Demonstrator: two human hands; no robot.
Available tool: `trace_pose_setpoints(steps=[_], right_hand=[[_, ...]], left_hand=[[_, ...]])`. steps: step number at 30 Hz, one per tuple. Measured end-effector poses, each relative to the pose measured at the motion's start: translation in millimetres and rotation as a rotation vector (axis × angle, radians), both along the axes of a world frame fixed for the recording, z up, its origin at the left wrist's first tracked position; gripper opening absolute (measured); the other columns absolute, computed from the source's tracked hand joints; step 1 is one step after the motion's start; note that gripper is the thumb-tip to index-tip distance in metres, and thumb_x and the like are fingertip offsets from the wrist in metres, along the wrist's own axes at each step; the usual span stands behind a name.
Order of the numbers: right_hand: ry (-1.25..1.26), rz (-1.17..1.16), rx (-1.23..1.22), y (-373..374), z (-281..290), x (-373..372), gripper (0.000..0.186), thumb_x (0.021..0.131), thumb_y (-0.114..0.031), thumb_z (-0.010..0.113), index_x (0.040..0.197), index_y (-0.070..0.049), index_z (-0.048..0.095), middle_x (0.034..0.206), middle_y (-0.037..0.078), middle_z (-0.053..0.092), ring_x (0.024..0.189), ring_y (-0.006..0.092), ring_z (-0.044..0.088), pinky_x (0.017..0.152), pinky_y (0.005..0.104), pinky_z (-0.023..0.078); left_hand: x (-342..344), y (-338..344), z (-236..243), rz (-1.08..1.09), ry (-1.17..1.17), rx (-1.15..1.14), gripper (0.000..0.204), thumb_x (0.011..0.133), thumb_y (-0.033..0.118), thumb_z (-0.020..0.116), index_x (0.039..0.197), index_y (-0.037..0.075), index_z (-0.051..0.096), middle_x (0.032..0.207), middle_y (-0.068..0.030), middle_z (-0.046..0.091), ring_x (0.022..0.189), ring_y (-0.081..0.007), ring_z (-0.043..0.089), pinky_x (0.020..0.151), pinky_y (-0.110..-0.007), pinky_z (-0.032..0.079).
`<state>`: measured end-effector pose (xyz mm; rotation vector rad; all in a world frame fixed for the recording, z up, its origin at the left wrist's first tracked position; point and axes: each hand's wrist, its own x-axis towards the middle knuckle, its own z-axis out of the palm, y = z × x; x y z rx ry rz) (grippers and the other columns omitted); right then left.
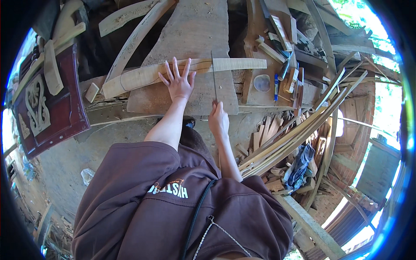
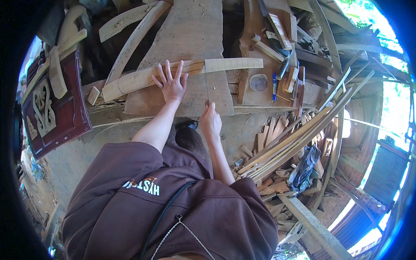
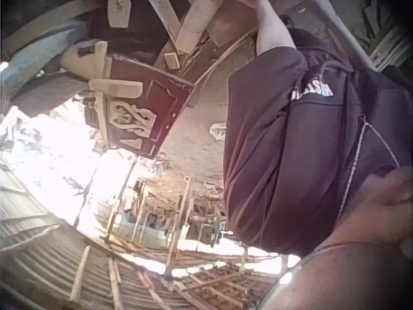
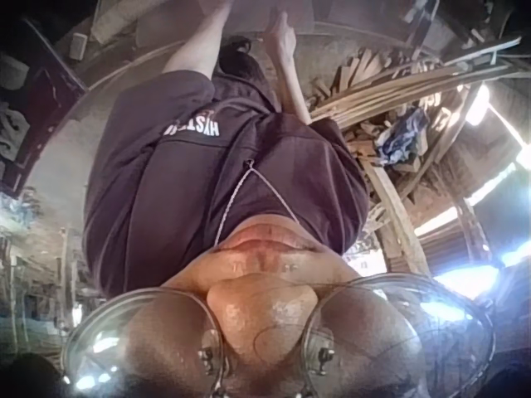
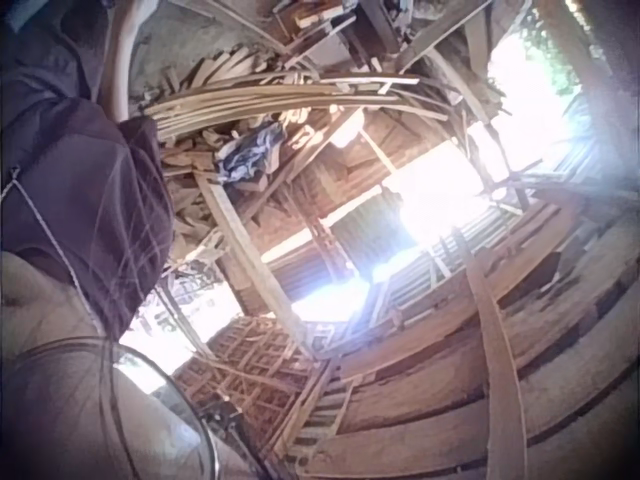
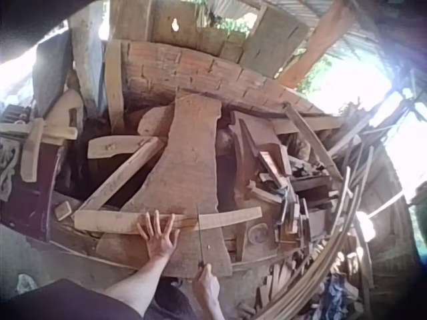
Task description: Sawing a piece of wood with a hand saw.
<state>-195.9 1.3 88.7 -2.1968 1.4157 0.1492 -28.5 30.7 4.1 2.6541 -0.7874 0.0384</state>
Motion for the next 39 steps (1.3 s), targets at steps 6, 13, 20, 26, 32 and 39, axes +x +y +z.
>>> trace_pose_setpoints(steps=[6,13,20,26,32,39], right_hand=[[-0.062,-0.008,0.017,2,6,3,0.024,0.1,-0.026,0.038,0.099,-0.003,0.045,0.076,0.031,0.063,0.073,0.0503,0.061,0.064,0.0597,0.047],[-0.037,0.004,-0.036,-20,-4,24,0.023,0.1,-0.025,0.038,0.099,-0.003,0.045,0.076,0.031,0.063,0.074,0.049,0.062,0.064,0.0587,0.047],[-0.005,-0.021,0.057,6,6,-13,0.023,0.1,-0.026,0.039,0.099,-0.003,0.045,0.076,0.03,0.063,0.074,0.0491,0.062,0.065,0.0585,0.047],[-0.07,-0.008,-0.04,-27,2,17,0.024,0.1,-0.026,0.04,0.097,-0.004,0.046,0.078,0.031,0.063,0.076,0.0499,0.061,0.067,0.0583,0.047],[-0.104,-0.029,0.046,-24,55,-14,0.024,0.1,-0.027,0.04,0.097,-0.005,0.047,0.079,0.031,0.063,0.078,0.0516,0.059,0.068,0.0597,0.045],[-0.061,-0.073,-0.003,-13,44,-35,0.022,0.1,-0.026,0.04,0.095,-0.006,0.045,0.074,0.03,0.061,0.072,0.0506,0.059,0.062,0.0599,0.043]], left_hand=[[3,-1,0,0.009,-0.015,-0.002,0.052,0.097,0.057,0.033,0.147,0.047,0.026,0.158,-0.0101,0.019,0.146,-0.0386,0.009,0.109,-0.067,-0.005],[0,-3,-3,-0.002,-0.015,-0.012,0.052,0.096,0.059,0.031,0.147,0.048,0.026,0.158,-0.0106,0.019,0.146,-0.0386,0.009,0.109,-0.068,-0.006],[2,1,-4,0.001,-0.035,0.018,0.052,0.097,0.059,0.031,0.147,0.048,0.026,0.158,-0.0109,0.02,0.146,-0.0388,0.009,0.109,-0.067,-0.007],[-2,-6,0,-0.019,-0.023,-0.006,0.052,0.096,0.058,0.033,0.147,0.047,0.027,0.158,-0.0111,0.019,0.146,-0.0393,0.008,0.109,-0.067,-0.007],[1,2,1,-0.032,-0.007,-0.02,0.052,0.097,0.059,0.026,0.148,0.047,0.023,0.159,-0.0117,0.013,0.146,-0.039,0.003,0.109,-0.067,-0.008],[2,0,1,-0.046,-0.041,0.008,0.053,0.097,0.056,0.03,0.148,0.043,0.025,0.158,-0.0132,0.014,0.146,-0.0409,0.004,0.108,-0.068,-0.008]])
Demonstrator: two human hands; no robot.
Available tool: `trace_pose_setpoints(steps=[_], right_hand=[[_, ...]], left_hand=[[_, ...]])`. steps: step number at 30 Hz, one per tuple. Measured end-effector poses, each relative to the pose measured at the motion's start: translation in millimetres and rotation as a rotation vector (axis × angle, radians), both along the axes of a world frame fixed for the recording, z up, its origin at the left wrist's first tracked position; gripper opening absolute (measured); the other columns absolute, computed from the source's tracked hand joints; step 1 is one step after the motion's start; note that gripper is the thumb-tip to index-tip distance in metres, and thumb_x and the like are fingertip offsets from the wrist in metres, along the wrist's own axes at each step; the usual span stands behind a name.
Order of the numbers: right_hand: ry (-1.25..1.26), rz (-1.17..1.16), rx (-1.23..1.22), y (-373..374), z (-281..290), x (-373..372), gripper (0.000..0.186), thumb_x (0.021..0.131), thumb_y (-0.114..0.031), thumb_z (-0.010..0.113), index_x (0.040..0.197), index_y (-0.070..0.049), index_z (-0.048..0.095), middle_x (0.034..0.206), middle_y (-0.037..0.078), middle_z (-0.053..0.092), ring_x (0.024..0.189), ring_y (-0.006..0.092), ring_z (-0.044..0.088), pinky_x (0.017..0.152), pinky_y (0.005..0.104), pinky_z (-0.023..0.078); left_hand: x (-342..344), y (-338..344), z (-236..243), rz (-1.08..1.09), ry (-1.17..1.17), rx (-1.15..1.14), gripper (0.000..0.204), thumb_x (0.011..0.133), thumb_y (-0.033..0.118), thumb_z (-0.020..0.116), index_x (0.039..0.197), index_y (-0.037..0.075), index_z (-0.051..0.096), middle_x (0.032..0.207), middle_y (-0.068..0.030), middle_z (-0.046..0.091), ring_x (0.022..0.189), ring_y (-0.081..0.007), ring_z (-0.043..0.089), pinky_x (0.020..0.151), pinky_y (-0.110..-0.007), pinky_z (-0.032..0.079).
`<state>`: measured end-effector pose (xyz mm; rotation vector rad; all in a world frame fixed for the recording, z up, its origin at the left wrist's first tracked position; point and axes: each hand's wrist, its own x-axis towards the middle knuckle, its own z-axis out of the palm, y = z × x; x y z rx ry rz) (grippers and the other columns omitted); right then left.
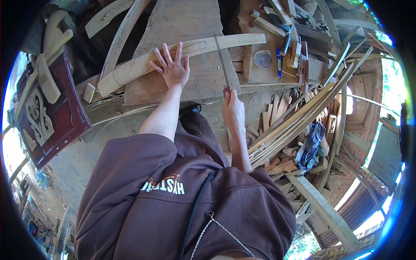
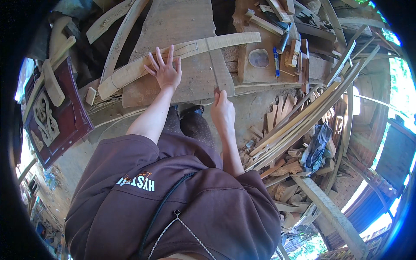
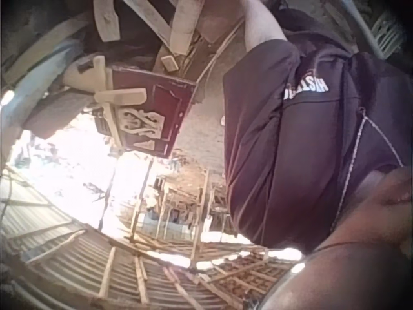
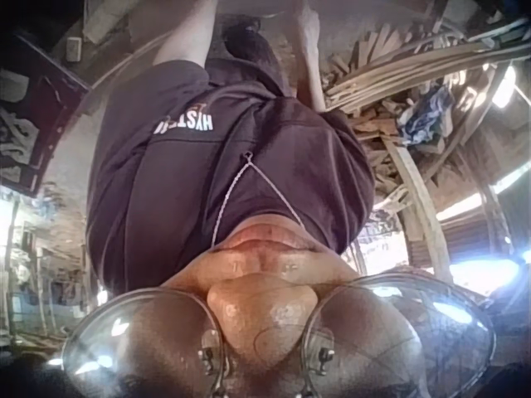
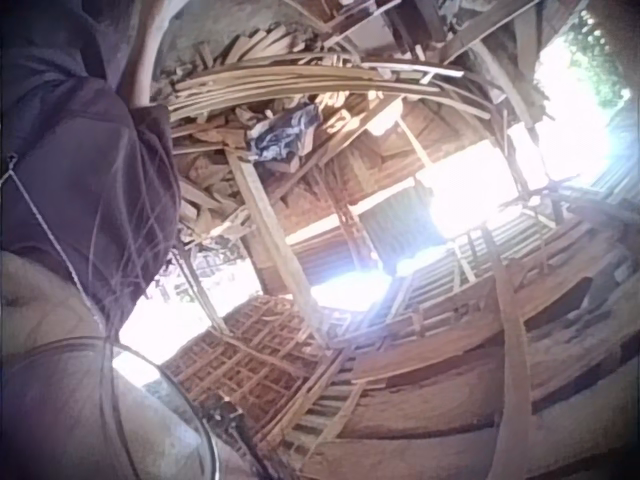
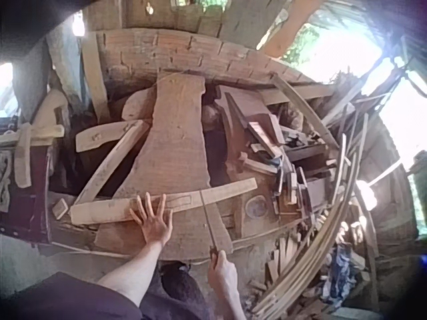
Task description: Sawing a piece of wood with a hand saw.
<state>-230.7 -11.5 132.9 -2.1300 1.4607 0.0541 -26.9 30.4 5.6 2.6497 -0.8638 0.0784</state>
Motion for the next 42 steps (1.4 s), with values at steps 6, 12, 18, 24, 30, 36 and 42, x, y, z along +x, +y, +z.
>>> trace_pose_setpoints(steps=[6,12,18,24,30,36,42], right_hand=[[-0.127,0.056,-0.068,15,-31,13,0.021,0.1,-0.025,0.041,0.093,-0.005,0.042,0.067,0.028,0.059,0.064,0.0486,0.059,0.056,0.0584,0.044],[-0.092,0.075,-0.091,8,-61,24,0.02,0.1,-0.024,0.04,0.094,-0.005,0.042,0.067,0.028,0.061,0.064,0.0477,0.06,0.057,0.0578,0.046],[-0.083,0.061,-0.094,4,-70,36,0.02,0.1,-0.023,0.038,0.095,-0.004,0.042,0.068,0.029,0.061,0.065,0.048,0.061,0.058,0.0581,0.047],[-0.079,0.034,-0.051,4,-75,46,0.021,0.1,-0.023,0.038,0.097,-0.003,0.043,0.069,0.029,0.062,0.066,0.0481,0.061,0.059,0.0576,0.048],[-0.07,0.052,-0.094,-8,-75,59,0.021,0.1,-0.023,0.039,0.097,-0.003,0.044,0.07,0.029,0.062,0.067,0.0477,0.062,0.059,0.0571,0.049],[-0.099,0.084,-0.113,-8,-80,56,0.022,0.099,-0.024,0.04,0.097,-0.003,0.045,0.071,0.028,0.063,0.066,0.0473,0.062,0.058,0.0567,0.049],[-0.044,0.058,-0.046,16,-69,26,0.021,0.1,-0.024,0.04,0.097,-0.004,0.045,0.07,0.028,0.063,0.066,0.0466,0.062,0.057,0.0567,0.048]], left_hand=[[0,0,1,0.003,0.0,-0.023,0.053,0.097,0.056,0.03,0.148,0.043,0.027,0.158,-0.0137,0.016,0.146,-0.0408,0.004,0.108,-0.069,-0.008],[0,-2,-4,0.025,0.006,-0.03,0.052,0.096,0.058,0.031,0.147,0.044,0.028,0.157,-0.0131,0.018,0.146,-0.04,0.005,0.108,-0.068,-0.007],[0,-1,-3,0.026,0.004,-0.023,0.052,0.096,0.058,0.031,0.147,0.045,0.028,0.158,-0.0127,0.018,0.146,-0.04,0.005,0.108,-0.068,-0.007],[0,-3,-1,0.024,0.029,-0.047,0.053,0.096,0.059,0.03,0.147,0.045,0.028,0.158,-0.0124,0.017,0.146,-0.0403,0.004,0.108,-0.068,-0.008],[0,-3,-1,0.027,0.019,-0.04,0.053,0.096,0.058,0.03,0.147,0.045,0.027,0.158,-0.0123,0.017,0.146,-0.0405,0.005,0.108,-0.068,-0.008],[2,-3,-1,0.021,0.024,-0.049,0.053,0.097,0.058,0.03,0.147,0.046,0.025,0.158,-0.0122,0.017,0.146,-0.0406,0.006,0.108,-0.068,-0.008],[-2,0,-3,0.028,0.023,-0.081,0.052,0.097,0.057,0.031,0.147,0.046,0.025,0.158,-0.012,0.017,0.145,-0.0406,0.008,0.108,-0.068,-0.007]])
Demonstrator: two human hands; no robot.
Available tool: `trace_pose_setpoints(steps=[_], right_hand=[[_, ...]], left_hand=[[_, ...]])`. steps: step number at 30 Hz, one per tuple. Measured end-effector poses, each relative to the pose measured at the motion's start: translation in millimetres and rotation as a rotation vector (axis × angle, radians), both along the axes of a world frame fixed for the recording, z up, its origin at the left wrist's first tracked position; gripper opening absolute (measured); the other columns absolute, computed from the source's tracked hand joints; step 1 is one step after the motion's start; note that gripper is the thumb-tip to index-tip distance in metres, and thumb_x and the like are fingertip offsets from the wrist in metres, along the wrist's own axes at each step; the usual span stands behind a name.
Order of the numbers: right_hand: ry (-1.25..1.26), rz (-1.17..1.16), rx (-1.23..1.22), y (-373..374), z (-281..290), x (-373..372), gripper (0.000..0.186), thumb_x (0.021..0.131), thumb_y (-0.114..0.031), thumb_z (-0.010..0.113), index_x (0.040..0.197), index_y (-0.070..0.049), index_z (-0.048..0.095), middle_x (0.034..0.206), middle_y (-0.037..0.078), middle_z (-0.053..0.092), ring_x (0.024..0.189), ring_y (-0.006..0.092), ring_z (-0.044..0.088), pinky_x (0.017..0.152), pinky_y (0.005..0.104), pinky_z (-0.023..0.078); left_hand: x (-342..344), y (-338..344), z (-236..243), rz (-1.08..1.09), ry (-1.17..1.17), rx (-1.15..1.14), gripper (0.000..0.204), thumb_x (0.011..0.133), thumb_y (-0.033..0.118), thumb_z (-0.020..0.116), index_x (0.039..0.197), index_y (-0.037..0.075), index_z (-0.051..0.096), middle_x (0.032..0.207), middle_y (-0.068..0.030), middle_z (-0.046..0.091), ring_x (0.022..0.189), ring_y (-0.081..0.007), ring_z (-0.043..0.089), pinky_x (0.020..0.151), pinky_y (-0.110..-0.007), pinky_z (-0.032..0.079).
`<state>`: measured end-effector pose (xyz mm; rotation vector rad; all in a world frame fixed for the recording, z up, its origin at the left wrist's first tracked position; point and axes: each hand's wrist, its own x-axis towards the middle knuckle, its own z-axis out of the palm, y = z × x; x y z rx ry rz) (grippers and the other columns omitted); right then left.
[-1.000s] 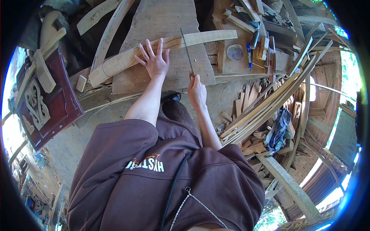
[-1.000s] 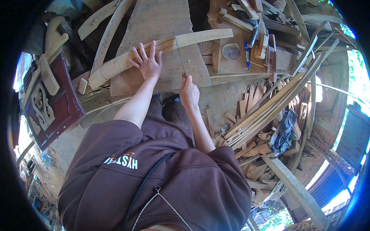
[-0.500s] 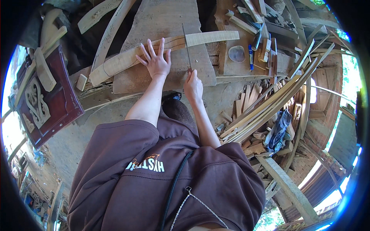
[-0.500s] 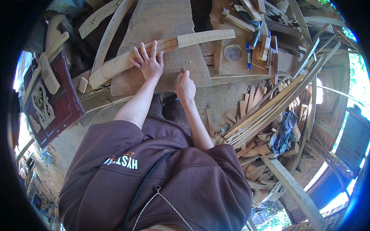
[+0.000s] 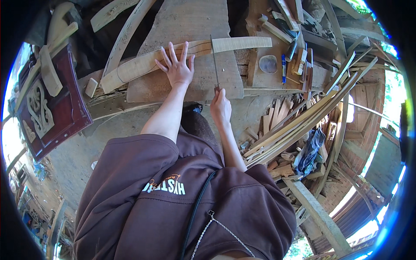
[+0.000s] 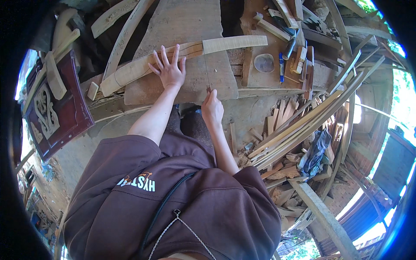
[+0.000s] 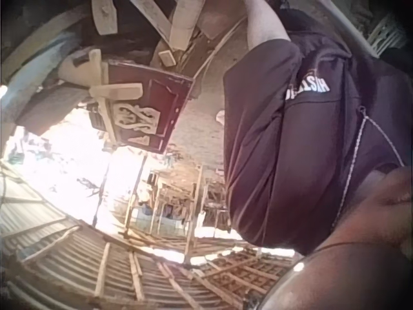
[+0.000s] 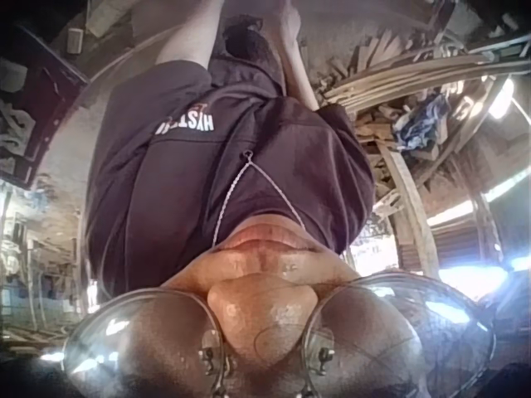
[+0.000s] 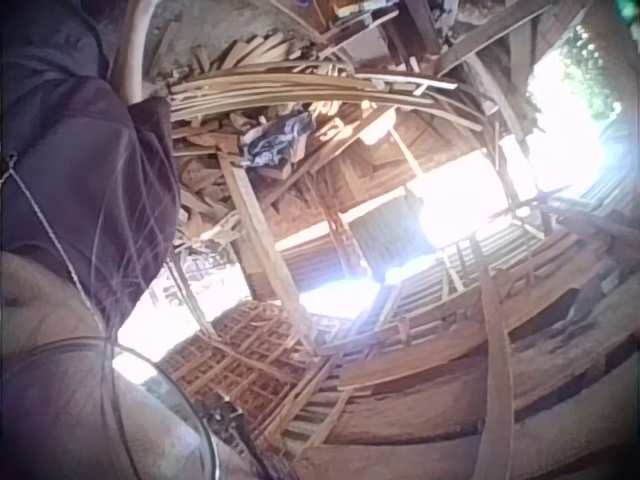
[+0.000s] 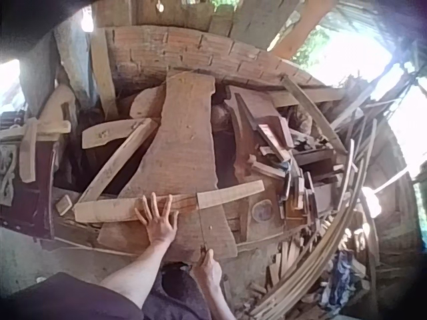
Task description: Sawing a piece of wood with a hand saw.
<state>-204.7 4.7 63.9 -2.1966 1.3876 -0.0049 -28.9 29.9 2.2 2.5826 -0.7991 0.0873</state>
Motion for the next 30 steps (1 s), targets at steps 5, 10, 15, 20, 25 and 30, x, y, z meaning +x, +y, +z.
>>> trace_pose_setpoints(steps=[5,10,15,20,25,30], right_hand=[[-0.006,-0.009,-0.013,-19,-1,20,0.021,0.1,-0.024,0.039,0.097,-0.004,0.045,0.071,0.028,0.063,0.068,0.0469,0.062,0.059,0.0572,0.048],[-0.02,0.0,-0.026,-17,-8,26,0.022,0.1,-0.024,0.039,0.097,-0.004,0.044,0.07,0.028,0.062,0.069,0.0473,0.062,0.06,0.0577,0.047],[0.026,-0.009,0.026,3,4,-5,0.022,0.1,-0.025,0.039,0.098,-0.004,0.045,0.069,0.028,0.062,0.069,0.0471,0.062,0.06,0.0576,0.047],[-0.018,0.02,-0.052,-22,3,22,0.023,0.101,-0.026,0.039,0.097,-0.004,0.046,0.07,0.029,0.062,0.068,0.0472,0.061,0.059,0.0574,0.047],[-0.039,0.02,-0.061,-13,-8,21,0.022,0.101,-0.026,0.039,0.098,-0.005,0.045,0.071,0.028,0.062,0.067,0.0478,0.061,0.06,0.058,0.047],[0.01,-0.007,0.027,7,10,-10,0.021,0.1,-0.025,0.039,0.099,-0.005,0.045,0.071,0.029,0.062,0.068,0.0483,0.061,0.059,0.0579,0.047]], left_hand=[[1,-3,3,-0.008,0.003,0.003,0.052,0.097,0.057,0.031,0.147,0.046,0.025,0.158,-0.0122,0.017,0.146,-0.0406,0.008,0.108,-0.068,-0.007],[0,-3,0,-0.007,0.015,-0.008,0.051,0.097,0.058,0.03,0.147,0.047,0.025,0.158,-0.012,0.017,0.146,-0.0405,0.007,0.108,-0.068,-0.007],[1,-2,0,0.001,0.02,-0.007,0.052,0.097,0.058,0.03,0.147,0.047,0.025,0.158,-0.012,0.017,0.146,-0.0404,0.006,0.108,-0.068,-0.008],[2,-3,2,-0.009,0.02,-0.018,0.052,0.097,0.058,0.03,0.147,0.047,0.024,0.158,-0.0122,0.017,0.146,-0.0406,0.007,0.108,-0.068,-0.007],[0,-2,0,-0.003,0.028,0.035,0.052,0.097,0.057,0.031,0.148,0.047,0.023,0.158,-0.0118,0.016,0.146,-0.0401,0.005,0.108,-0.068,-0.007],[1,1,-1,-0.005,0.029,0.009,0.052,0.097,0.057,0.032,0.147,0.048,0.023,0.158,-0.012,0.018,0.146,-0.0395,0.005,0.108,-0.068,-0.008]])
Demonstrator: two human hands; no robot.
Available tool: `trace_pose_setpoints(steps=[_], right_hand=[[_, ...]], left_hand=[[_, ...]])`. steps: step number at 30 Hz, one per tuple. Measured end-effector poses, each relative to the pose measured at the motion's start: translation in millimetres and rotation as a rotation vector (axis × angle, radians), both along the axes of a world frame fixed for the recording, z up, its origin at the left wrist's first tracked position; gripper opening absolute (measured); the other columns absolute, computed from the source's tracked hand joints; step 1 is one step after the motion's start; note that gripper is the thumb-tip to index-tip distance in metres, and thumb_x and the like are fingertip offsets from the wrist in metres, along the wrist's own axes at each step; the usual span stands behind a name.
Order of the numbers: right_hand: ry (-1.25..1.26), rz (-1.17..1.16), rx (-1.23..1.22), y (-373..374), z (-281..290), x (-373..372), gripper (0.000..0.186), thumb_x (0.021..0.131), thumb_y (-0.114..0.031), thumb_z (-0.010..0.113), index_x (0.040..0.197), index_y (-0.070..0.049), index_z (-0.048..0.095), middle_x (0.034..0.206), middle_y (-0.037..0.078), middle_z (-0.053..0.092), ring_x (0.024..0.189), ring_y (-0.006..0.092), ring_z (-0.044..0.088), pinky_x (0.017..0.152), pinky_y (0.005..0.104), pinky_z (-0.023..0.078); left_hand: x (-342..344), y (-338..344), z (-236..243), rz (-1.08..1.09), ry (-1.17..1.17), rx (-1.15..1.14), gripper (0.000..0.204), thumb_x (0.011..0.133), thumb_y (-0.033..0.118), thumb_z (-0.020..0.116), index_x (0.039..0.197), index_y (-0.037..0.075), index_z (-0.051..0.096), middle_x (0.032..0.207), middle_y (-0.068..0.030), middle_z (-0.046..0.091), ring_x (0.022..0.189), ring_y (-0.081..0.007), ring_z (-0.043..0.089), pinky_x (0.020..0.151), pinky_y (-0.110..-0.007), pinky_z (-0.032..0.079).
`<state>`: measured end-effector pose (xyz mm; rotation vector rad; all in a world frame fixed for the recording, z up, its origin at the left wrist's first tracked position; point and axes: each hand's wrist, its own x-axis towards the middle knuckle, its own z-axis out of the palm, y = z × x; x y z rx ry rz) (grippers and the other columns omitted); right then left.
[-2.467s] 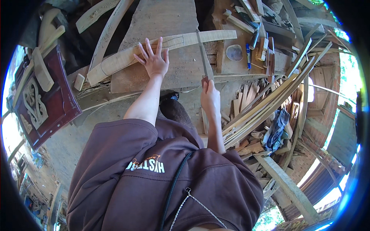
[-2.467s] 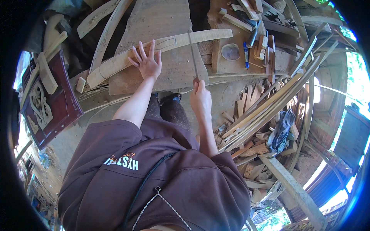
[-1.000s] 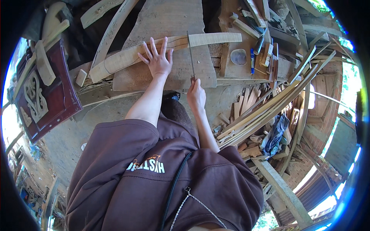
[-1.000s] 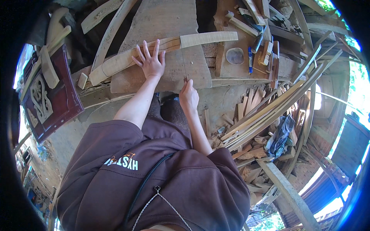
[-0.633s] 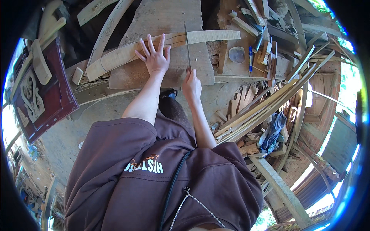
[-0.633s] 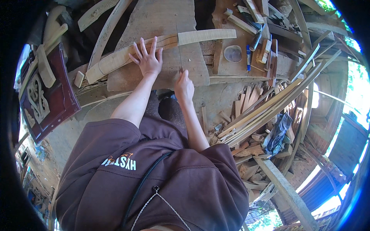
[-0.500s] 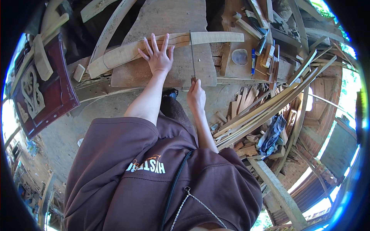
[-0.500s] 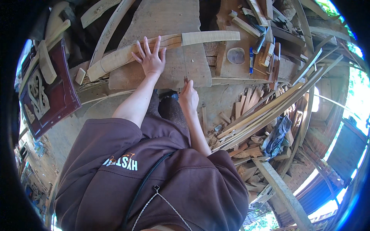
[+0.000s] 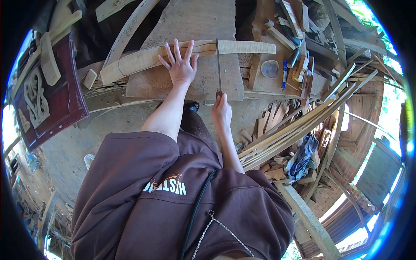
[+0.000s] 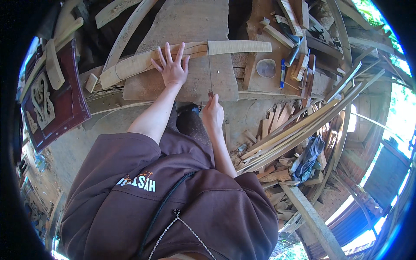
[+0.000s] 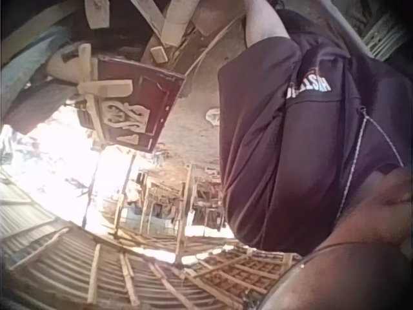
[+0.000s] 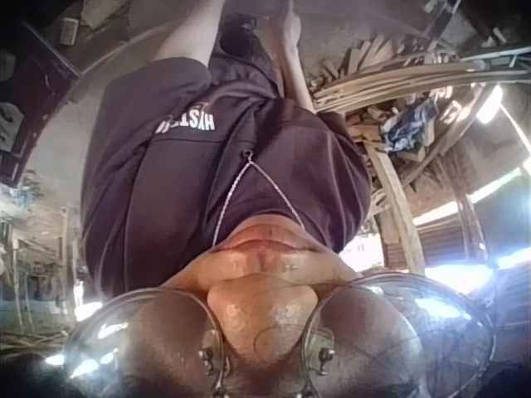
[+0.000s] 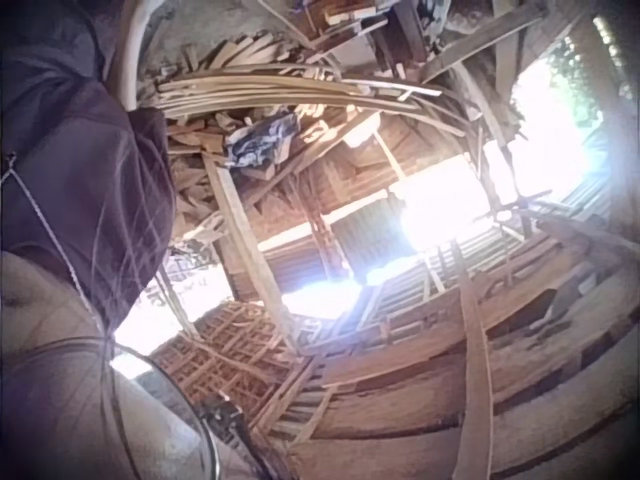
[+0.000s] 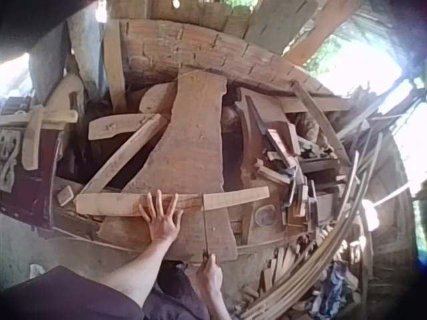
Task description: Sawing a piece of wood with a hand saw.
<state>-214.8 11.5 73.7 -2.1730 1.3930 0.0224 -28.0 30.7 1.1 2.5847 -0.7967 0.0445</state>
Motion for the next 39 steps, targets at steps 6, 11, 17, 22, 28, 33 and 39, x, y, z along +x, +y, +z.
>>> trace_pose_setpoints(steps=[6,11,17,22,28,33,39], right_hand=[[-0.044,0.024,-0.063,-34,-15,42,0.02,0.1,-0.024,0.04,0.099,-0.005,0.046,0.073,0.029,0.063,0.069,0.0483,0.061,0.06,0.0577,0.047],[-0.043,0.022,-0.03,-14,-16,23,0.02,0.1,-0.024,0.04,0.098,-0.005,0.046,0.073,0.029,0.062,0.069,0.0487,0.061,0.06,0.0578,0.046],[-0.023,-0.064,0.029,2,5,-8,0.02,0.099,-0.025,0.043,0.096,-0.006,0.047,0.078,0.03,0.062,0.072,0.0513,0.058,0.062,0.0593,0.044],[0.03,0.001,0.038,-7,42,-6,0.024,0.099,-0.028,0.042,0.097,-0.004,0.047,0.079,0.032,0.062,0.077,0.0512,0.059,0.068,0.0602,0.045],[0.016,-0.012,0.028,-7,80,-10,0.028,0.099,-0.027,0.04,0.097,-0.002,0.053,0.087,0.031,0.063,0.085,0.0503,0.06,0.075,0.0566,0.046],[0.018,-0.065,0.078,-1,83,-12,0.03,0.099,-0.027,0.038,0.101,-0.002,0.055,0.09,0.028,0.064,0.088,0.0472,0.061,0.077,0.055,0.046],[0.075,-0.002,0.11,-5,117,-27,0.028,0.096,-0.02,0.041,0.107,0.001,0.056,0.092,0.029,0.066,0.089,0.0439,0.065,0.079,0.051,0.05]], left_hand=[[1,-4,3,-0.01,-0.019,0.018,0.051,0.097,0.057,0.031,0.147,0.048,0.023,0.158,-0.0113,0.019,0.146,-0.0392,0.006,0.109,-0.068,-0.007],[1,-1,0,0.008,0.003,0.015,0.051,0.097,0.057,0.031,0.147,0.048,0.025,0.158,-0.0116,0.018,0.146,-0.0394,0.006,0.109,-0.068,-0.007],[-1,-1,1,-0.017,-0.013,-0.012,0.051,0.097,0.057,0.03,0.147,0.046,0.027,0.158,-0.0115,0.017,0.146,-0.04,0.006,0.108,-0.068,-0.008],[4,4,-5,-0.019,-0.093,0.11,0.054,0.096,0.059,0.031,0.148,0.042,0.028,0.159,-0.012,0.015,0.146,-0.0411,0.004,0.107,-0.069,-0.008],[4,4,3,-0.145,-0.153,0.0,0.06,0.093,0.064,0.034,0.148,0.039,0.03,0.154,-0.0166,0.022,0.144,-0.0412,0.009,0.108,-0.068,-0.004],[27,14,7,-0.347,-0.222,0.093,0.065,0.089,0.06,0.049,0.148,0.037,0.032,0.148,-0.0219,0.031,0.141,-0.0428,0.017,0.112,-0.062,0.006],[28,28,34,-0.496,-0.336,0.057,0.074,0.08,0.051,0.067,0.146,0.033,0.037,0.111,-0.0205,0.044,0.101,-0.0359,0.043,0.098,-0.05,0.031]])
